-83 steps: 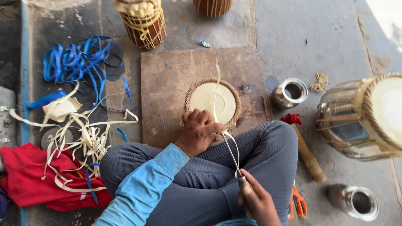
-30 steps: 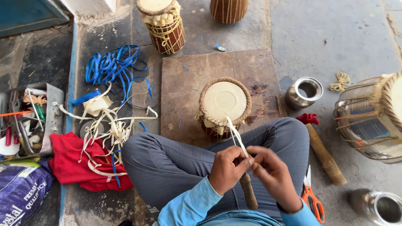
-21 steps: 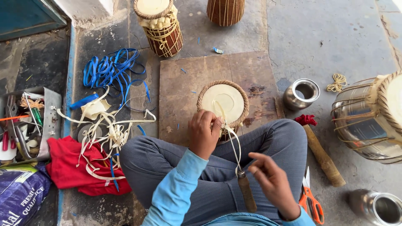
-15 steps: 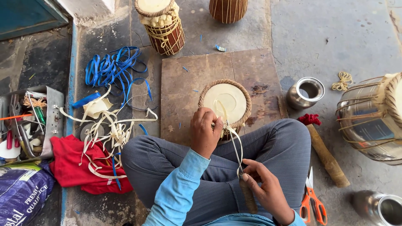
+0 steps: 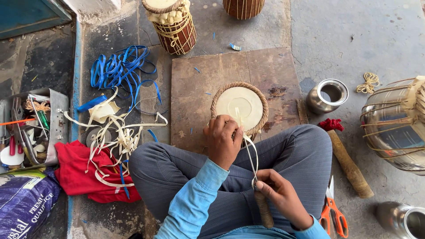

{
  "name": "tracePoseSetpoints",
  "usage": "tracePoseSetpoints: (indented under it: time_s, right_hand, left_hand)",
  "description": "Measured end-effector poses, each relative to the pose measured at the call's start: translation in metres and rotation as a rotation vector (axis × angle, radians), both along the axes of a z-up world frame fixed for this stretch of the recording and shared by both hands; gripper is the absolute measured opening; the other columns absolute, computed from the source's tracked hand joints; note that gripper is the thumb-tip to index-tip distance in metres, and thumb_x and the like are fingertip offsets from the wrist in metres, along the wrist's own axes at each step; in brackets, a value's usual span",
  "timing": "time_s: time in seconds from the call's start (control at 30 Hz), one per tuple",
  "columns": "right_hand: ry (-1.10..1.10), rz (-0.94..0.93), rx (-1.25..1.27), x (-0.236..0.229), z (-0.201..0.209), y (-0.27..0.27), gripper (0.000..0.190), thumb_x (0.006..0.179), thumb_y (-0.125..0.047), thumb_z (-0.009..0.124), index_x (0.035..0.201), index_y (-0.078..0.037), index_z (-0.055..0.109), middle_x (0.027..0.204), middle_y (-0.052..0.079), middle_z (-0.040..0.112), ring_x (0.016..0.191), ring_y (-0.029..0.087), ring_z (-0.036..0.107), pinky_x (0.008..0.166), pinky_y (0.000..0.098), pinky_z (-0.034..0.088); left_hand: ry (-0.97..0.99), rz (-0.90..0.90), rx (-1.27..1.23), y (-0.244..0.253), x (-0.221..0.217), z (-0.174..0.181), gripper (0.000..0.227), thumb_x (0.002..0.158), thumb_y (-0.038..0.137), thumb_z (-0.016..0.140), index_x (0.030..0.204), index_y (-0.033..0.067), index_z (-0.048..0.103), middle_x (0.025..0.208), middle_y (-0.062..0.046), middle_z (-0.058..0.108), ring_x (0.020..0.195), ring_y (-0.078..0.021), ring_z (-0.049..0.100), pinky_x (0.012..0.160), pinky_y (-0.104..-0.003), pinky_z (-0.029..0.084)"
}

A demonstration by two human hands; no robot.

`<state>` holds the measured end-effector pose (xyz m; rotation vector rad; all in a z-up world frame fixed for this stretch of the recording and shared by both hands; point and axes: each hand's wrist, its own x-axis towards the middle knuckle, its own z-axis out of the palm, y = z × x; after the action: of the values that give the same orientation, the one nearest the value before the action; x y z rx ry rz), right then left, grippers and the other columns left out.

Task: The person sits cross-legged on the floor and uses a wooden mallet to hammer a white strip into the rim of a small drum. They repeatedly pull the strip taut and strike it to secure it around the drum's edge. The workspace contains other drums, blue straps, and tools.

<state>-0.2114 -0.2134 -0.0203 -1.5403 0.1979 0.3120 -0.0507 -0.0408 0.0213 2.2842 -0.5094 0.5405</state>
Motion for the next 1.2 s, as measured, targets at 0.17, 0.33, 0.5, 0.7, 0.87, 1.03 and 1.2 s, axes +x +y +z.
tracePoseSetpoints:
  time_s: [0.17, 0.33, 0.5, 0.7, 0.87, 1.03, 1.2]
  right_hand:
    - [0.210, -0.026, 0.642, 0.005, -0.003, 0.008, 0.020, 0.102, -0.020, 0.064, 0.107, -0.001, 0.059, 0.085, 0.009, 0.064, 0.065, 0.012, 0.058, 0.060, 0.0312, 0.051]
    - [0.226, 0.032, -0.193, -0.012, 0.038, 0.004, 0.024, 0.096, -0.029, 0.062, 0.111, -0.010, 0.061, 0.077, 0.006, 0.064, 0.058, 0.016, 0.061, 0.051, 0.0349, 0.050]
    - [0.202, 0.371, -0.754, -0.056, 0.054, -0.061, 0.019, 0.095, -0.033, 0.064, 0.106, -0.018, 0.064, 0.082, 0.005, 0.071, 0.085, 0.020, 0.069, 0.074, 0.0362, 0.059]
    - [-0.536, 0.349, -0.834, -0.071, 0.046, -0.069, 0.023, 0.083, -0.027, 0.068, 0.104, -0.019, 0.066, 0.098, 0.001, 0.067, 0.098, 0.020, 0.069, 0.084, 0.0392, 0.052]
    - [-0.605, 0.679, -0.920, -0.002, 0.032, 0.017, 0.020, 0.085, -0.011, 0.061, 0.103, -0.014, 0.069, 0.100, 0.009, 0.062, 0.109, 0.027, 0.056, 0.103, 0.0479, 0.039]
    - [-0.662, 0.581, -0.774, 0.041, 0.022, 0.083, 0.037, 0.094, -0.014, 0.062, 0.130, -0.015, 0.068, 0.107, 0.009, 0.066, 0.108, 0.026, 0.059, 0.096, 0.0486, 0.036]
    - [-0.159, 0.955, -0.732, 0.006, 0.072, 0.055, 0.070, 0.094, -0.032, 0.072, 0.157, -0.022, 0.044, 0.112, 0.012, 0.064, 0.110, 0.027, 0.058, 0.095, 0.0420, 0.043]
  left_hand:
    - [-0.005, -0.065, -0.104, 0.005, -0.007, -0.008, 0.012, 0.092, 0.024, 0.073, 0.097, 0.0151, 0.067, 0.109, -0.001, 0.058, 0.107, -0.0257, 0.055, 0.099, -0.048, 0.039]
    - [-0.005, -0.097, -0.109, 0.007, -0.006, -0.025, 0.011, 0.091, 0.027, 0.074, 0.097, 0.0184, 0.072, 0.106, 0.001, 0.059, 0.105, -0.0245, 0.056, 0.094, -0.047, 0.039]
    - [0.017, -0.191, -0.102, 0.015, 0.016, -0.021, 0.007, 0.085, 0.019, 0.076, 0.092, 0.0177, 0.073, 0.103, 0.000, 0.059, 0.102, -0.0261, 0.055, 0.090, -0.043, 0.042]
    - [0.043, -0.379, -0.155, 0.041, 0.031, -0.014, 0.011, 0.083, 0.015, 0.081, 0.092, 0.0154, 0.075, 0.098, 0.000, 0.059, 0.098, -0.0247, 0.055, 0.090, -0.039, 0.044]
    - [0.100, -0.428, -0.143, 0.045, 0.037, -0.012, 0.012, 0.085, 0.013, 0.079, 0.096, 0.0168, 0.076, 0.102, 0.001, 0.062, 0.101, -0.0241, 0.056, 0.094, -0.038, 0.045]
    - [0.170, -0.483, -0.060, 0.055, 0.038, -0.003, 0.013, 0.087, 0.014, 0.078, 0.100, 0.0170, 0.076, 0.107, 0.000, 0.061, 0.107, -0.0240, 0.057, 0.098, -0.039, 0.045]
    - [0.256, -0.520, -0.037, 0.057, 0.042, 0.003, 0.014, 0.086, 0.018, 0.080, 0.100, 0.0171, 0.077, 0.108, 0.001, 0.060, 0.108, -0.0234, 0.056, 0.101, -0.040, 0.043]
